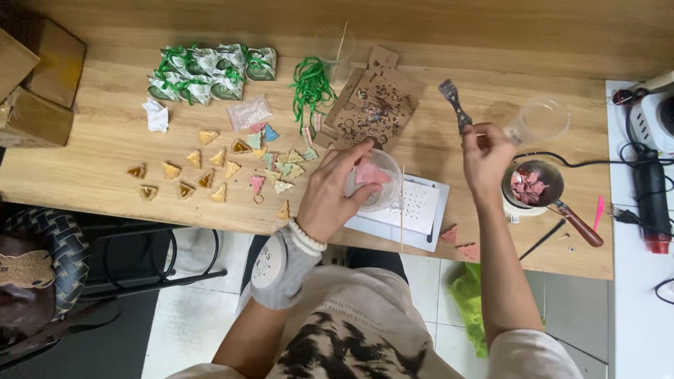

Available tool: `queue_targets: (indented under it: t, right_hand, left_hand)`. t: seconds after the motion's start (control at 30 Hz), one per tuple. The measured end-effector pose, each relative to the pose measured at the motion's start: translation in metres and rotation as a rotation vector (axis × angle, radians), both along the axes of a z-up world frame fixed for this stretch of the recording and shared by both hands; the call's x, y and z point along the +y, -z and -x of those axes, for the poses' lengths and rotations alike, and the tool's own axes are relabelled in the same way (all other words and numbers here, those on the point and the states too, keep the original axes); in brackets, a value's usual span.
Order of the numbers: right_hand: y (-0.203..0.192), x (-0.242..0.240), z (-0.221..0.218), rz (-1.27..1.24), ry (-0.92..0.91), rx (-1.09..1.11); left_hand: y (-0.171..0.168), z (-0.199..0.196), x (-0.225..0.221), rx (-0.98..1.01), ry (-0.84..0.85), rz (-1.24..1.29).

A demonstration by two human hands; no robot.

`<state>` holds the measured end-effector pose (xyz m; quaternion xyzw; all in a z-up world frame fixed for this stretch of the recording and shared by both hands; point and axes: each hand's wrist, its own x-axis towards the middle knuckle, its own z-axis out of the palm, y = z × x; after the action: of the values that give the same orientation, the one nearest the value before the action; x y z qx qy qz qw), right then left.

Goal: Decorating and assembling small wax ornaments using ribbons and a paintbrush.

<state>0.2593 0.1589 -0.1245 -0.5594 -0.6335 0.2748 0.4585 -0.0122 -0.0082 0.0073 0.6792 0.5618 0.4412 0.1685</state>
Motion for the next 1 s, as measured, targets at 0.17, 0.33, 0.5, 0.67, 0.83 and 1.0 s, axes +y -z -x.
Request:
queue_targets:
  t: [0.17, 0.33, 0.5, 0.67, 0.83, 1.0]
  right_hand:
    - [-0.127, -0.078, -0.015, 0.075, -0.511, 0.683]
    - [-0.132, -0.093, -0.001, 0.305, -0.771, 0.556]
    - [-0.147, -0.096, 0.001, 0.341, -0.941, 1.125]
    - [-0.131, -0.092, 0.006, 0.406, -0.577, 0.643]
    - [-0.138, -0.103, 0.013, 0.411, -0.952, 1.216]
    - [-0.136, -0.1, 0.009, 0.415, -0.716, 0.916]
  left_hand:
    - [-0.001, 0.001, 0.006, -0.061, 0.046, 0.031]
    - [0.001, 0.003, 0.004, -0.08, 0.104, -0.009]
    - [0.002, 0.008, 0.006, -0.117, 0.159, -0.044]
    - [0.002, 0.003, 0.005, -0.162, 0.155, -0.043]
    - [0.003, 0.001, 0.001, -0.212, 0.165, -0.057]
    - [0.002, 0.002, 0.005, -0.176, 0.156, -0.109]
